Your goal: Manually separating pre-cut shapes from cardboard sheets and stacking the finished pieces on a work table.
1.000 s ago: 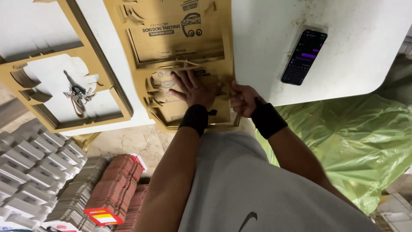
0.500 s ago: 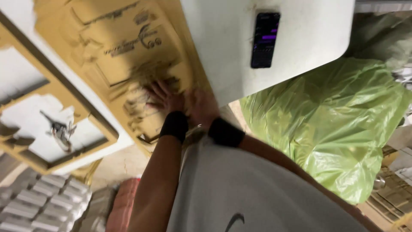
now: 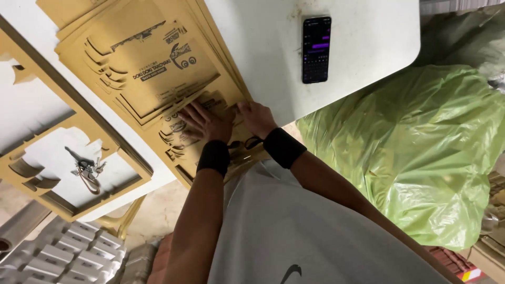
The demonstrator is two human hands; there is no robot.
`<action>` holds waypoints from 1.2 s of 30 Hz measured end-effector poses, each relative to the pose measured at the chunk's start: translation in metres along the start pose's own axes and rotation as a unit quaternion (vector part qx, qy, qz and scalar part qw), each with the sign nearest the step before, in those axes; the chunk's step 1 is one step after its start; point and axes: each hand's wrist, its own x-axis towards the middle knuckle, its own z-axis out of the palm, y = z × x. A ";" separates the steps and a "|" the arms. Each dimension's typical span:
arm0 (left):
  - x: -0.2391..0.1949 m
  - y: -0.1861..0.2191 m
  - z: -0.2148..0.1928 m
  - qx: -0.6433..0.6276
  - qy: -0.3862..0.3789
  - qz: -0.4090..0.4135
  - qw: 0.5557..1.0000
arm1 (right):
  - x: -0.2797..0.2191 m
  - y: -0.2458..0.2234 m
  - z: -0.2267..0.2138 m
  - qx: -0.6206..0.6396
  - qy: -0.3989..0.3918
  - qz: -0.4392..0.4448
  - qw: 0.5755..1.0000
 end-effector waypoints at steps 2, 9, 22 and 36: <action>0.009 -0.011 0.010 -0.008 -0.006 0.002 1.000 | -0.020 -0.012 -0.019 -0.082 0.018 -0.024 0.996; 0.000 -0.003 -0.011 -0.040 -0.049 0.006 0.998 | 0.029 0.065 -0.100 -0.133 0.397 -0.249 0.873; -0.004 0.027 -0.025 0.019 -0.054 -0.076 0.995 | 0.043 0.038 -0.235 -0.196 0.285 -0.198 0.917; 0.002 -0.002 -0.006 -0.031 -0.038 -0.003 0.999 | 0.035 0.045 -0.247 -0.144 0.249 -0.122 0.950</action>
